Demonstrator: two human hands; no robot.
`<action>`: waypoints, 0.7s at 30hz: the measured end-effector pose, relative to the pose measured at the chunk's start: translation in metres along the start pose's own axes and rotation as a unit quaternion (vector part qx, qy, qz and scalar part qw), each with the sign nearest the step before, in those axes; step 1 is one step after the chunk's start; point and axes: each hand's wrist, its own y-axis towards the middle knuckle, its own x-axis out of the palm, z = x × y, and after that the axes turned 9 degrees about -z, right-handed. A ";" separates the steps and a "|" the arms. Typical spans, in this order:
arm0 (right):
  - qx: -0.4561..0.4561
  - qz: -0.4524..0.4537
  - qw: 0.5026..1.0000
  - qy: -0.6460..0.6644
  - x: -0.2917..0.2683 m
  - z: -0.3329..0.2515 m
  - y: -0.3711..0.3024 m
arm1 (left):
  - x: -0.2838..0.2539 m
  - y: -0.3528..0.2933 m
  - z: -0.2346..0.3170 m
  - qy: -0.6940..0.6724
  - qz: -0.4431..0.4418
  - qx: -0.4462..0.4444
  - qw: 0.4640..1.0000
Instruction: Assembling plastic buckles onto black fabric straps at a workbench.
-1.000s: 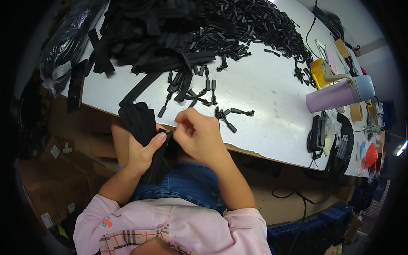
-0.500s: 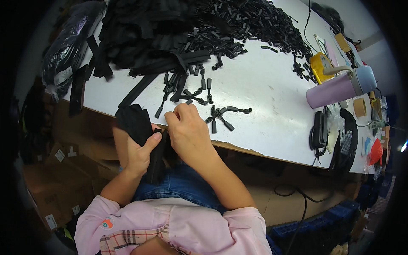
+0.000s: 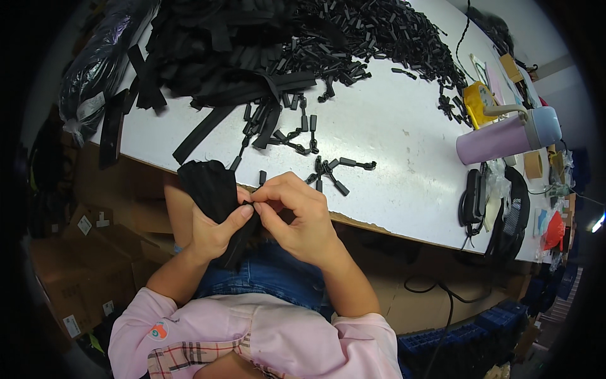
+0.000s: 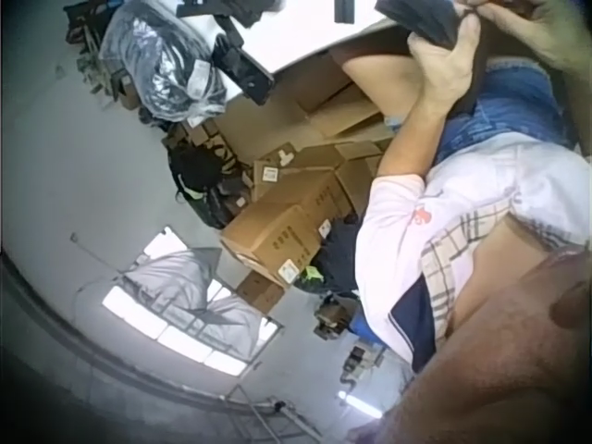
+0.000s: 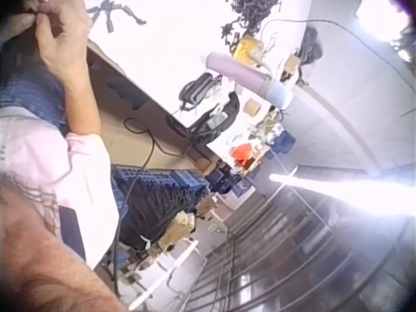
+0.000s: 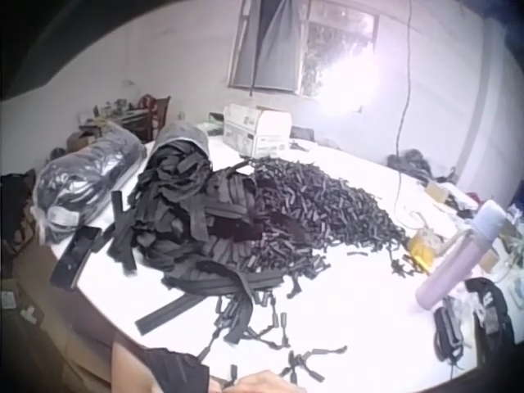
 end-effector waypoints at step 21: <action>0.118 0.004 0.901 0.417 0.011 0.015 -0.017 | 0.001 -0.002 0.011 -0.091 -0.037 -0.048 0.994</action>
